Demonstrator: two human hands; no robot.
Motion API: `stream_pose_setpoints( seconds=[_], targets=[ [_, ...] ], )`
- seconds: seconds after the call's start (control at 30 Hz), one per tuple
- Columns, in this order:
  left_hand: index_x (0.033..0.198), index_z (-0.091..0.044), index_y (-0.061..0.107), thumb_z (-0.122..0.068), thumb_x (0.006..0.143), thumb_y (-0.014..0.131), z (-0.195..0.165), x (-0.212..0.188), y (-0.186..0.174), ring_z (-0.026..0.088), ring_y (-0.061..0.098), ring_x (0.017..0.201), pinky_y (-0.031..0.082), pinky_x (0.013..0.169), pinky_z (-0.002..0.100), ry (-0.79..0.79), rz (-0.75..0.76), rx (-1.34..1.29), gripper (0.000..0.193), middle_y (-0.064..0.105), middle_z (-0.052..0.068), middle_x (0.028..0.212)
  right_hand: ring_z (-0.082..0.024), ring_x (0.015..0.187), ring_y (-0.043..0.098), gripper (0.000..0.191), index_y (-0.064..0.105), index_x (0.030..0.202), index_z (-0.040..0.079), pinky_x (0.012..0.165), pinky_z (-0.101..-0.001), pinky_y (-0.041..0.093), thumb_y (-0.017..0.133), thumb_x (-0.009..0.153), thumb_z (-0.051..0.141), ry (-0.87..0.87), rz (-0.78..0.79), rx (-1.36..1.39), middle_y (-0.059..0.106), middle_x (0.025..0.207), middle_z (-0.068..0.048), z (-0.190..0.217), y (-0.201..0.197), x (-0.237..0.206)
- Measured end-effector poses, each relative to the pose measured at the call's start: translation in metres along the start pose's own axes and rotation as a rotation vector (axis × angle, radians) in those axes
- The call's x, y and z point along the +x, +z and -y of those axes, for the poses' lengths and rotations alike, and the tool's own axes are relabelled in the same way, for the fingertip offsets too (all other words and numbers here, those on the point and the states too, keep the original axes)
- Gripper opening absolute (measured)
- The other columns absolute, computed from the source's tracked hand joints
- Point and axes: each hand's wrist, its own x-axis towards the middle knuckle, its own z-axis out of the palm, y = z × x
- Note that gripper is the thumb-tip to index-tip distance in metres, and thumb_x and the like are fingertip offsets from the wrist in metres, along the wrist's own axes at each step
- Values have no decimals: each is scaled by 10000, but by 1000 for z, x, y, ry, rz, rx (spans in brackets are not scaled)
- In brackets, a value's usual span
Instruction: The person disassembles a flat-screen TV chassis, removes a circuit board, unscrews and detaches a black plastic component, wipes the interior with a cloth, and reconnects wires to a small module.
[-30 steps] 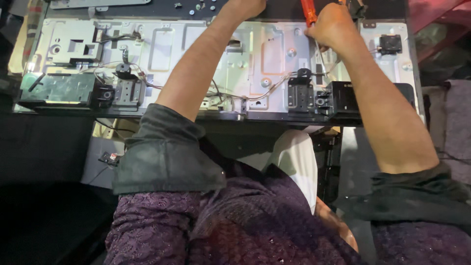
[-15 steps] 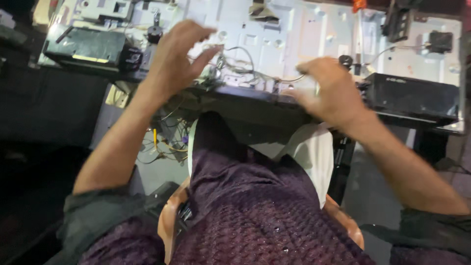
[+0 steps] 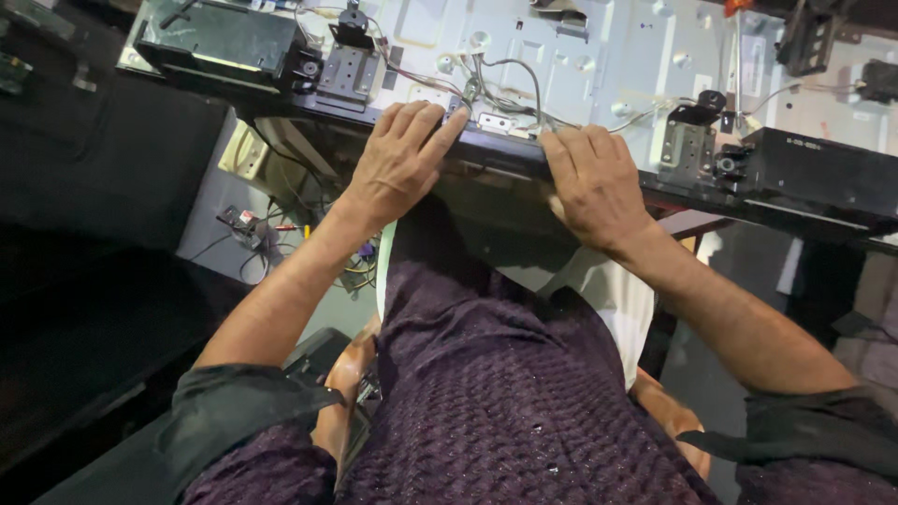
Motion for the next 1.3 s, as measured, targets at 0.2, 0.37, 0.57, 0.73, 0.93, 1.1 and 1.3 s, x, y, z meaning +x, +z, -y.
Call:
stream_pose_setpoints(
  seconds=[0.2,0.37,0.57,0.73,0.93,1.1,1.3],
  targets=[
    [1455,-39,523,-24,780,732,4,-3,10,332,538,1275,417,1114,456,-2,-24,-24,707,560,143,1330,-329,1088,597,726,593,1307,-12,909,-446,509,839,641,140,4,-21,-3,626,1163,-145,0,0,-3],
    [1425,-20,531,-19,768,761,2,-7,15,347,527,1292,406,1139,463,-74,-88,-106,696,561,155,1331,-318,1073,612,602,598,1249,0,907,-439,510,859,725,141,21,-72,31,636,1143,-139,0,1,-1],
    [1311,-15,599,-113,751,863,3,-10,14,359,523,1259,375,1147,498,-202,-166,-177,626,561,148,1275,-335,1067,611,598,607,1209,9,895,-453,507,858,678,126,37,-41,87,642,1126,-145,-4,-6,3],
    [1239,-46,647,-170,824,878,-2,3,10,311,563,1232,349,1176,507,-207,-217,-147,490,594,98,1234,-367,1037,610,565,597,1203,10,884,-474,503,887,762,211,147,-27,167,643,1100,-170,-5,-6,8],
    [1277,-15,633,-229,951,844,1,32,4,308,561,1211,418,1082,445,-229,-288,-302,443,598,129,1249,-333,973,648,552,619,1228,-18,856,-448,528,874,858,303,221,16,215,661,1068,-191,-25,-14,18],
    [1322,-43,632,-36,1073,696,28,54,6,242,638,1204,522,1057,353,-276,-365,-468,257,655,97,1239,-196,874,700,573,652,1284,-31,787,-330,557,829,923,378,343,111,565,720,993,-130,-68,-36,37],
    [1167,-62,688,-64,1063,720,31,52,11,188,666,951,548,837,304,-380,-268,-549,109,692,62,1072,-122,755,639,392,701,1071,10,643,-292,495,786,965,378,596,243,744,711,878,-87,-103,-38,63]
  ],
)
